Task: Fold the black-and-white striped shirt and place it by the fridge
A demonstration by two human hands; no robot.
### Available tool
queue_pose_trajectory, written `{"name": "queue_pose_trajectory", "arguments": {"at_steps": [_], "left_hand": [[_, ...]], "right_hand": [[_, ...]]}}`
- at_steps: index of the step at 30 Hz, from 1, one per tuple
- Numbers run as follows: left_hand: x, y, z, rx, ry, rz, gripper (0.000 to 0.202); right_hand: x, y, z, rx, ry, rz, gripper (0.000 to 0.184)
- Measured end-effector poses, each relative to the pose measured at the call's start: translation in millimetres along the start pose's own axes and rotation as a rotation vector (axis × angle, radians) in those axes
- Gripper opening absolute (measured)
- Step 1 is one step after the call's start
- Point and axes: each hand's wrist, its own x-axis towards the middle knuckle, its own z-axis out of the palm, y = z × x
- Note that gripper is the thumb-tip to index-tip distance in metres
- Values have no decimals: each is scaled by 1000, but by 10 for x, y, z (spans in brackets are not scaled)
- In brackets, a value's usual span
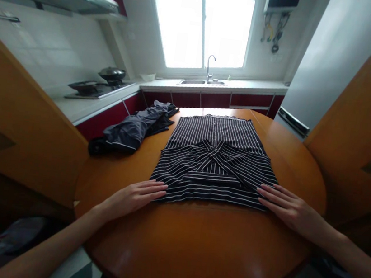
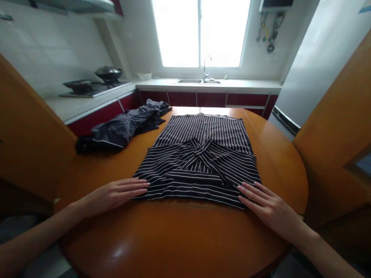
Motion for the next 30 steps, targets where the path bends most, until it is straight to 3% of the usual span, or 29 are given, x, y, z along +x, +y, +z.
{"name": "queue_pose_trajectory", "arguments": {"at_steps": [7, 13, 21, 26, 30], "left_hand": [[1, -49, 40, -151, 56, -41, 39], [-26, 32, 18, -215, 109, -70, 39], [-202, 302, -13, -307, 91, -117, 40], [-327, 593, -195, -405, 11, -143, 38], [-303, 737, -336, -522, 20, -165, 34]], "right_hand": [[-48, 56, 22, 182, 37, 65, 47], [-109, 18, -1, 335, 48, 167, 41], [-188, -171, -236, 439, -39, 288, 35], [-306, -279, -412, 510, -73, 346, 34], [-326, -302, -533, 563, -51, 381, 30]]}}
